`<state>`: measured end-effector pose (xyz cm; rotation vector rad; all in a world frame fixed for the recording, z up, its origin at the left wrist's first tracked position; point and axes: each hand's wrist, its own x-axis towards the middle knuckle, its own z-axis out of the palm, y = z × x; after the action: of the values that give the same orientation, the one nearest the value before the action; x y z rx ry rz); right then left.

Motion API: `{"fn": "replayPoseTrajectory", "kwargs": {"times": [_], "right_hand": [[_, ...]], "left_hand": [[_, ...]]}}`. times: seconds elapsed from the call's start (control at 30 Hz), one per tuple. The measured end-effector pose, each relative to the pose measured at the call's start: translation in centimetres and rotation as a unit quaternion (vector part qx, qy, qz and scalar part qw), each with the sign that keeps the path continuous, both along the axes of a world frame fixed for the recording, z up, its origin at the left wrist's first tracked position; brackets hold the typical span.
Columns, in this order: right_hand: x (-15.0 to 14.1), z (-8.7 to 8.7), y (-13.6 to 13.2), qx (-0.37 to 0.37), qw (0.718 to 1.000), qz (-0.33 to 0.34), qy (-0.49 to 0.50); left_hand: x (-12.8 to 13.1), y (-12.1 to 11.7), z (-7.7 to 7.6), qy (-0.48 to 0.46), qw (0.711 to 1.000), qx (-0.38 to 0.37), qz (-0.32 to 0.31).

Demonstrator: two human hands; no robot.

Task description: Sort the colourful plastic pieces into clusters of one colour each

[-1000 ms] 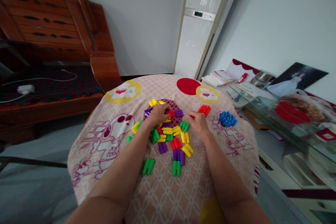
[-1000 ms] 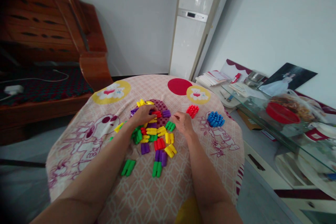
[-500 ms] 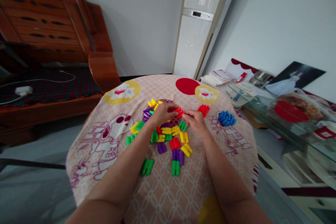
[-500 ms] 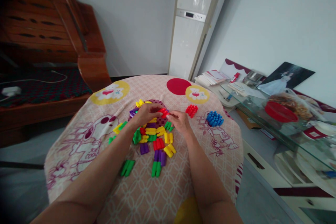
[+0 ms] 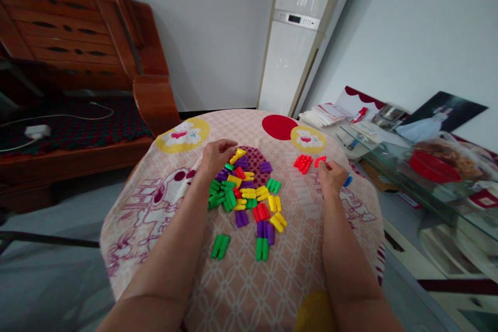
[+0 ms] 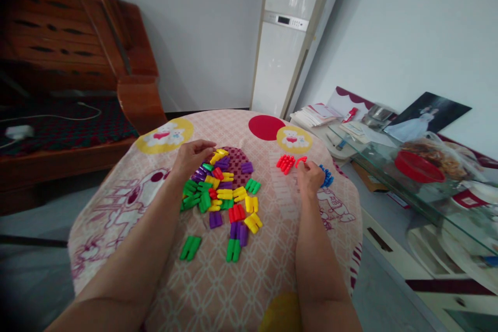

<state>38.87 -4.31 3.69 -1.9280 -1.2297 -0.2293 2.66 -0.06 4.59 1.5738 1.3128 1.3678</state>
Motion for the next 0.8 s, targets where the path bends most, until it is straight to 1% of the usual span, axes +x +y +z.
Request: {"fn": "replayPoseTrajectory", "kwargs": {"times": [0.07,0.17,0.23,0.33,0.43,0.6,0.7,0.73,0.8], "right_hand": [[0.0,-0.3,-0.1,-0.05,0.998,-0.012,-0.047],[-0.6,-0.8,-0.1,-0.112,0.99,-0.008,-0.083],[-0.7,-1.1,0.0,-0.137,0.986,0.014,-0.098],[-0.4,-1.2,0.2,-0.147,0.982,0.045,-0.109],[0.2,-1.1,0.4,-0.128,0.986,0.04,-0.096],[0.2,-1.1,0.5,-0.067,0.996,0.035,-0.053],[-0.6,-1.0,0.3,-0.03,0.998,0.015,-0.051],[-1.0,-0.9,0.2,-0.018,0.998,0.018,-0.051],[-2.1,-0.8,0.1,0.0,0.998,0.047,-0.044]], "left_hand": [[-0.3,0.2,-0.3,-0.036,0.999,-0.014,0.006],[-0.5,0.3,-0.5,-0.062,0.998,-0.027,0.003],[-0.6,0.4,-0.7,-0.066,0.997,-0.032,-0.001],[-0.8,0.6,-0.8,-0.066,0.997,-0.033,0.0],[-1.2,0.7,-0.9,-0.07,0.997,-0.035,0.006],[-2.1,0.5,-0.6,-0.066,0.997,-0.043,0.008],[-2.7,0.2,0.2,-0.007,0.998,-0.054,-0.041],[-2.7,0.0,0.5,0.028,0.996,-0.058,-0.066],[-2.6,-0.4,1.1,0.103,0.986,-0.061,-0.116]]}}
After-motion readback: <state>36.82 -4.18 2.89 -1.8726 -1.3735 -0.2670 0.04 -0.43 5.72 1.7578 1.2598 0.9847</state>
